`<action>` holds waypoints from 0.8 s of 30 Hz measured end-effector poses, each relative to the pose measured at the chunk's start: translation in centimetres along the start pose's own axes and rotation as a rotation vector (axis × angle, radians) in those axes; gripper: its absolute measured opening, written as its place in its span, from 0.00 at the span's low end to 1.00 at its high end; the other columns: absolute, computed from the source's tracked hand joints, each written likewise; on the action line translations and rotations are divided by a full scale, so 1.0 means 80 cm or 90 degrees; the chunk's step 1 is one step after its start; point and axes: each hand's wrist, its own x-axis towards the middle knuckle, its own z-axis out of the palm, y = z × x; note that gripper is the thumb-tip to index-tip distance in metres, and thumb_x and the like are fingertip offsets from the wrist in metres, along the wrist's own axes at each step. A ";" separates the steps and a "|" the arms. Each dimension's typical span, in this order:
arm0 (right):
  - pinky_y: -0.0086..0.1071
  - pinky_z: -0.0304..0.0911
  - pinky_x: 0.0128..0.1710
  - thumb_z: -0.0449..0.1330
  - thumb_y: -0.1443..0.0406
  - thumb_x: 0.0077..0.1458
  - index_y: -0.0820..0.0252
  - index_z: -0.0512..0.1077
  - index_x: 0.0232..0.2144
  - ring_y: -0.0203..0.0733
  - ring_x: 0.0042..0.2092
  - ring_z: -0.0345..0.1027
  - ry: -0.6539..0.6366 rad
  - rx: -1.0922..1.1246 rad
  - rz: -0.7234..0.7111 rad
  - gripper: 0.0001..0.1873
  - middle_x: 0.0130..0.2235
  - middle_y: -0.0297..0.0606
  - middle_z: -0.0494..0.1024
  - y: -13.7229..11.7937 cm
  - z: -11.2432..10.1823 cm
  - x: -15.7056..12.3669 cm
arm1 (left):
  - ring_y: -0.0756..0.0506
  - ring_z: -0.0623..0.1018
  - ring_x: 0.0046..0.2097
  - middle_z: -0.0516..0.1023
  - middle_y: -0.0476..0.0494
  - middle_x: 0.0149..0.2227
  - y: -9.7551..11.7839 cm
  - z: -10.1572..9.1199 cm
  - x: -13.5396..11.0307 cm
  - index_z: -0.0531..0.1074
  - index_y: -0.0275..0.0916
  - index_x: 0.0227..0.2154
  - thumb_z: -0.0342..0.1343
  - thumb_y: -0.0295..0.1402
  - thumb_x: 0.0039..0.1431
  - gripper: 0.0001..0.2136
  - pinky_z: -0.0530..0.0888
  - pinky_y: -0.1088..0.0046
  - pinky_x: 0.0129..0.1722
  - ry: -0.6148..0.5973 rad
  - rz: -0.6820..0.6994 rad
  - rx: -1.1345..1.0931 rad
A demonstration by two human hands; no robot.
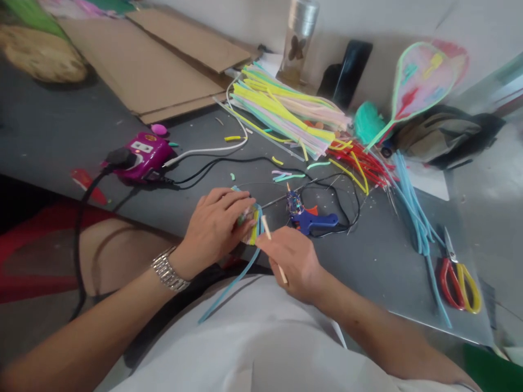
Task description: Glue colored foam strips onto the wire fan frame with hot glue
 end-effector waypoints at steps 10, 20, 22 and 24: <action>0.37 0.61 0.35 0.51 0.74 0.64 0.60 0.71 0.40 0.44 0.36 0.65 -0.128 -0.067 -0.112 0.10 0.35 0.41 0.76 -0.017 0.035 -0.008 | 0.36 0.72 0.55 0.80 0.39 0.54 -0.001 0.006 0.001 0.76 0.40 0.43 0.59 0.36 0.65 0.07 0.70 0.56 0.47 0.016 -0.026 -0.034; 0.34 0.61 0.34 0.52 0.79 0.56 0.59 0.69 0.39 0.42 0.35 0.64 -0.066 -0.048 -0.080 0.14 0.33 0.39 0.75 -0.015 0.034 -0.023 | 0.37 0.73 0.53 0.81 0.43 0.53 -0.003 0.013 0.005 0.76 0.42 0.41 0.59 0.34 0.64 0.05 0.70 0.57 0.47 0.033 -0.049 -0.031; 0.34 0.62 0.34 0.52 0.79 0.56 0.58 0.69 0.38 0.41 0.34 0.64 -0.060 -0.057 -0.076 0.14 0.33 0.38 0.75 -0.016 0.033 -0.024 | 0.37 0.73 0.53 0.81 0.42 0.53 -0.004 0.013 0.005 0.76 0.42 0.41 0.58 0.34 0.65 0.05 0.70 0.57 0.46 0.036 -0.046 -0.027; 0.34 0.62 0.34 0.52 0.78 0.57 0.57 0.69 0.38 0.41 0.35 0.65 -0.050 -0.068 -0.067 0.13 0.33 0.38 0.75 -0.017 0.031 -0.025 | 0.37 0.73 0.53 0.81 0.42 0.54 -0.005 0.013 0.005 0.77 0.42 0.41 0.58 0.34 0.66 0.05 0.70 0.57 0.46 0.039 -0.037 -0.024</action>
